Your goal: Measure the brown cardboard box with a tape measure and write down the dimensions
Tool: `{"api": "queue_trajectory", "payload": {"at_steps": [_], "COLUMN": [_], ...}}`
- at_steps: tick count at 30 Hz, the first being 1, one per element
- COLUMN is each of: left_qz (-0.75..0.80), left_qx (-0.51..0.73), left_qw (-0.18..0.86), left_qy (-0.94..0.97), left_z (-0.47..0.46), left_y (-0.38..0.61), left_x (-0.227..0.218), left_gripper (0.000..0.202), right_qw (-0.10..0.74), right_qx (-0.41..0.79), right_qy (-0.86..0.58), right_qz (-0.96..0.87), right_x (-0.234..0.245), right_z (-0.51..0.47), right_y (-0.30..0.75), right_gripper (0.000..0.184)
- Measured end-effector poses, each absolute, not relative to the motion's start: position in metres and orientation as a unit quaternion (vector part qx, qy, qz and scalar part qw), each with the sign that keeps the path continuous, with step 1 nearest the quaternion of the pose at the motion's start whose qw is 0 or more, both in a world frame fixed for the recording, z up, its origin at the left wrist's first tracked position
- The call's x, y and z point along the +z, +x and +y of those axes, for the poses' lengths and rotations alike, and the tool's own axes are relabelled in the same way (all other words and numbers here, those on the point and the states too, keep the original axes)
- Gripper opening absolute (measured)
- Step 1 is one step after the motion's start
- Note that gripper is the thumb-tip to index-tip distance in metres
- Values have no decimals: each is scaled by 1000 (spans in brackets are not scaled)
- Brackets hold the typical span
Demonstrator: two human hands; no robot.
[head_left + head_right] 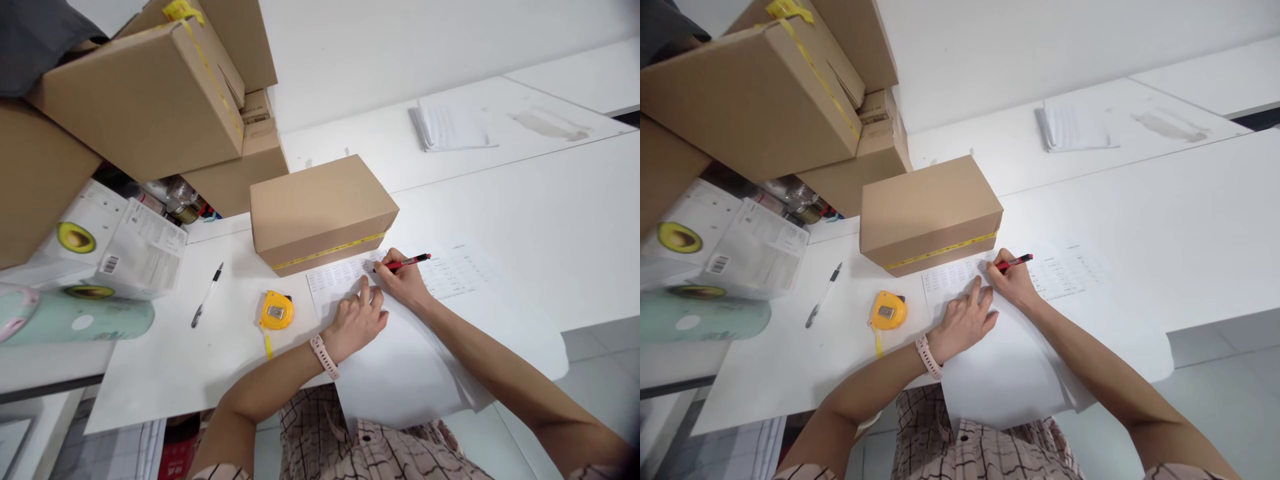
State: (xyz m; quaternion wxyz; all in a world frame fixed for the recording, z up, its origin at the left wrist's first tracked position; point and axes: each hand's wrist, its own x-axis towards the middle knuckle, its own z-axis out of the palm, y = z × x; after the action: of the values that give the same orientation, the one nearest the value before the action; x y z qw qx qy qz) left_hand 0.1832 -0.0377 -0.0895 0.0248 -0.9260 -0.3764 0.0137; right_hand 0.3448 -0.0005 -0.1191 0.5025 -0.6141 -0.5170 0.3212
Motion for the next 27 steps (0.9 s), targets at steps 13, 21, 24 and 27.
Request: {"api": "queue_trajectory", "payload": {"at_steps": [13, 21, 24, 27], "left_qz": [-374, -374, -373, -373], "left_qx": [7, 2, 1, -2], "left_qw": [33, 23, 21, 22], "left_qy": [-927, -927, -928, -928], "left_z": [-38, -37, -36, -37], "left_y": [182, 183, 183, 183], "left_x": [-90, -89, -90, -91], "left_gripper": [51, 51, 51, 51], "right_qw": [506, 503, 502, 503], "right_qx": [314, 299, 300, 303], "right_qy": [-616, -617, -617, -618], "right_qz": [-516, -526, -527, -523], "right_x": [-117, -120, -120, -120], "right_z": [-1, 0, 0, 0], "right_y": [344, 345, 345, 345], "right_gripper": [29, 27, 27, 27]}}
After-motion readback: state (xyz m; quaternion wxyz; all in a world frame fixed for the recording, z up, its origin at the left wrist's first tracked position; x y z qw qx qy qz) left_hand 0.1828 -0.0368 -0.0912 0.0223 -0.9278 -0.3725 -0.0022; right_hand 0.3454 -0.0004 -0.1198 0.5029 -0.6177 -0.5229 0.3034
